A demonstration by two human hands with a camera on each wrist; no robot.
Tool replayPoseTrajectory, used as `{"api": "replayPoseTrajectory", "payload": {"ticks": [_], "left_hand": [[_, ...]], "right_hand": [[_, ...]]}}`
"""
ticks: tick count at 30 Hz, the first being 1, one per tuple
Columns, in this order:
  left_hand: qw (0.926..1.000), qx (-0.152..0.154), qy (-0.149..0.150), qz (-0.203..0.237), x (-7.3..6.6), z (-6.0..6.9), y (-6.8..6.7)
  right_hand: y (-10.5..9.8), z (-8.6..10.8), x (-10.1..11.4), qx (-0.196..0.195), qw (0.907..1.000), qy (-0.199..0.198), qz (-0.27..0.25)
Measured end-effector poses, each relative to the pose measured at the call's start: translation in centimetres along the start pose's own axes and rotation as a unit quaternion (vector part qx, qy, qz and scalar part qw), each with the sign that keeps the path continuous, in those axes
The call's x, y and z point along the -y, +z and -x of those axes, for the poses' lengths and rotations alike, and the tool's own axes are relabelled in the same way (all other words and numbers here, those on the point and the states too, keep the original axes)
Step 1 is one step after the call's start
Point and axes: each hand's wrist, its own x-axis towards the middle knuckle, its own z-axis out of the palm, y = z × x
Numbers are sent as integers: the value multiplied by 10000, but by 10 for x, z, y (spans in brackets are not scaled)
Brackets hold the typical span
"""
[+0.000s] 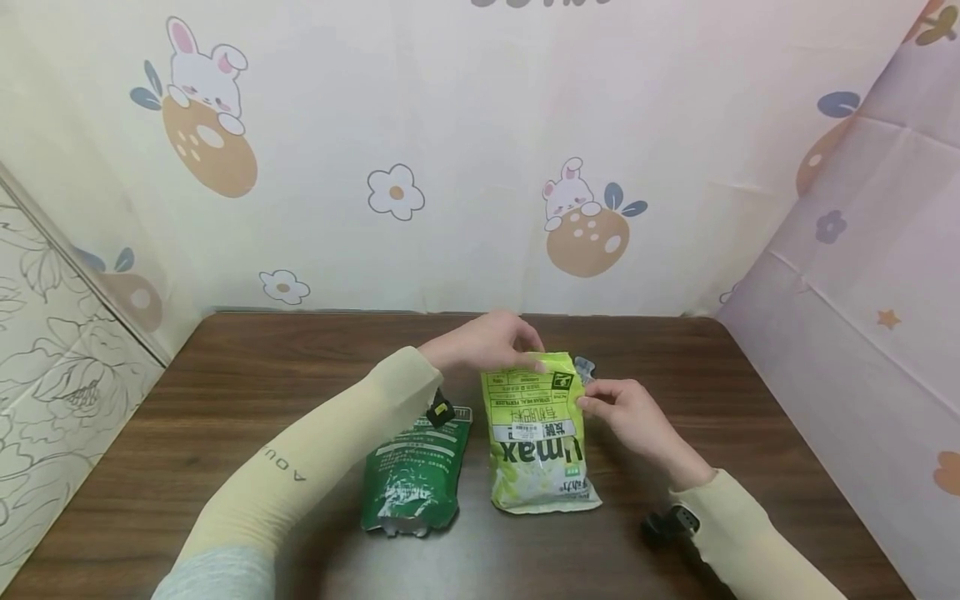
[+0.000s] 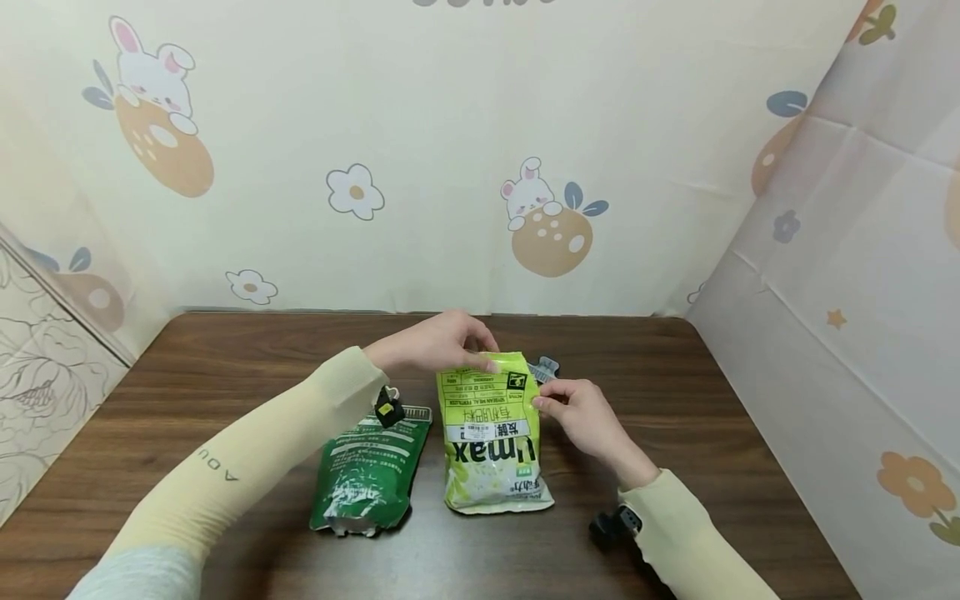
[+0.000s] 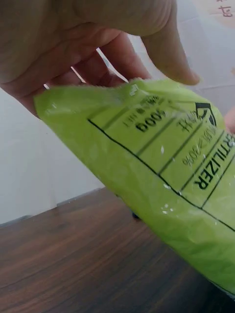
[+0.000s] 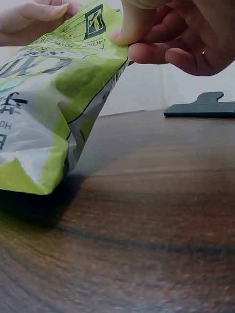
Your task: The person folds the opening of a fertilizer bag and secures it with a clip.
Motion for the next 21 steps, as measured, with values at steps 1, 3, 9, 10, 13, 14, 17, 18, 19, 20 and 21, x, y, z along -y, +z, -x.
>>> {"api": "replayPoseTrajectory", "payload": {"ticks": [1, 3, 9, 10, 13, 14, 17, 18, 19, 20, 21], "left_hand": [[10000, 9, 18, -10, 0, 0, 1], [10000, 5, 49, -51, -1, -1, 2], [9996, -124, 90, -218, -2, -1, 5], [9996, -133, 119, -235, -2, -2, 5], [9995, -133, 170, -215, -1, -2, 6], [9995, -132, 170, -216, -1, -2, 6], [9998, -108, 78, -155, -2, -2, 6], [9998, -105, 49, -146, -3, -2, 6], [9998, -106, 22, -142, -4, -2, 6], [9998, -108, 4, -146, -4, -2, 6], [9998, -114, -4, -149, -5, -2, 6]], "right_hand": [[0, 0, 0, -6, 10000, -11, 7], [0, 0, 0, 3, 10000, -10, -21], [1, -1, -6, 192, 9985, 216, -463], [1, -1, -7, 245, 9976, 266, -591], [2, -2, -9, 449, 9947, 314, -869], [2, -2, -9, 534, 9936, 326, -942], [3, -3, -7, 765, 9915, 264, -1014], [3, -3, -7, 817, 9912, 224, -1013], [4, -3, -6, 865, 9909, 172, -1014], [4, -3, -6, 886, 9908, 149, -1012], [4, -4, -6, 896, 9910, 98, -995]]}}
